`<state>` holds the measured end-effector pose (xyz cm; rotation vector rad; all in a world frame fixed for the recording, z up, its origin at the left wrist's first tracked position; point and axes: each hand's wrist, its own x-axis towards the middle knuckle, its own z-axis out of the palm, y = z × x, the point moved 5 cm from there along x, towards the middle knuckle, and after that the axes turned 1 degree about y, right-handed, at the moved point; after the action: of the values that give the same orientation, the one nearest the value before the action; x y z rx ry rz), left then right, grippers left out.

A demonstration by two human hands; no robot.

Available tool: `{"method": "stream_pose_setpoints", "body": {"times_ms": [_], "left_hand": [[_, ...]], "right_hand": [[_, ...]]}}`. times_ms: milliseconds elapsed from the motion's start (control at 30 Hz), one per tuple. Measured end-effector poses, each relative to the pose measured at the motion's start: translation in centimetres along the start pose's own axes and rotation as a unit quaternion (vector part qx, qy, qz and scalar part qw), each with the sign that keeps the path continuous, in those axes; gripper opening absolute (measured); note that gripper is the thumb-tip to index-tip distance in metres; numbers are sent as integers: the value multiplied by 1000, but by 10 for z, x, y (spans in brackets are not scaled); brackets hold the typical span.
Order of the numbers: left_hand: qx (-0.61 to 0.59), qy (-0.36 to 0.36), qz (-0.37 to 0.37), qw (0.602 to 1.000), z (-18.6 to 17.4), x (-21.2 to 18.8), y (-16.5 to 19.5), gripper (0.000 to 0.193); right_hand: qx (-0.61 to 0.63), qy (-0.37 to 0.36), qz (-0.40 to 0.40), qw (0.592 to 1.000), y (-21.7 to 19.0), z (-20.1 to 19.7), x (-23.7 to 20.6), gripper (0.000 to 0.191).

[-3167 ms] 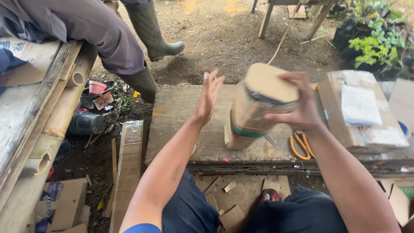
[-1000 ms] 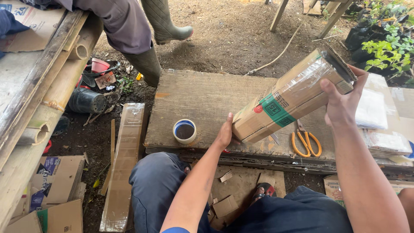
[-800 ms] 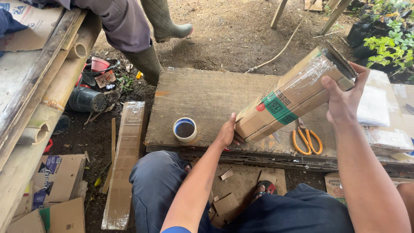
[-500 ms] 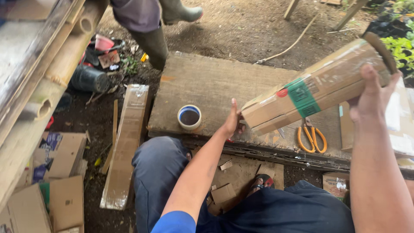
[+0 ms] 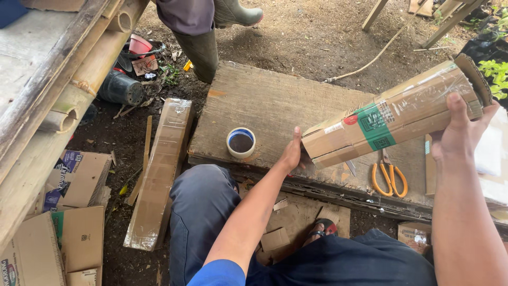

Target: The person assembles a cylindrical cardboard container by wrapping and taping a cardboard sheet, cutting a circular lid with scissors, and securing the lid with tape. The person handles cardboard, tape, and scissors to complete the assembly.

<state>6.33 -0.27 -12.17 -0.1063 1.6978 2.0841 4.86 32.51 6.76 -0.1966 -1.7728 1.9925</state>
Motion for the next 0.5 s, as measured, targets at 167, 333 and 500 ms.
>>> {"method": "stream_pose_setpoints", "body": {"times_ms": [167, 333, 500], "left_hand": [[-42, -13, 22, 999, -8, -3, -2, 107], [-11, -1, -12, 1000, -11, -4, 0, 107], [68, 35, -5, 997, -7, -7, 1, 107]], "right_hand": [[1, 14, 18, 1000, -3, 6, -1, 136], [-26, -32, -50, 998, -1, 11, -4, 120], [-23, -71, -111, 991, -4, 22, -8, 89]]}}
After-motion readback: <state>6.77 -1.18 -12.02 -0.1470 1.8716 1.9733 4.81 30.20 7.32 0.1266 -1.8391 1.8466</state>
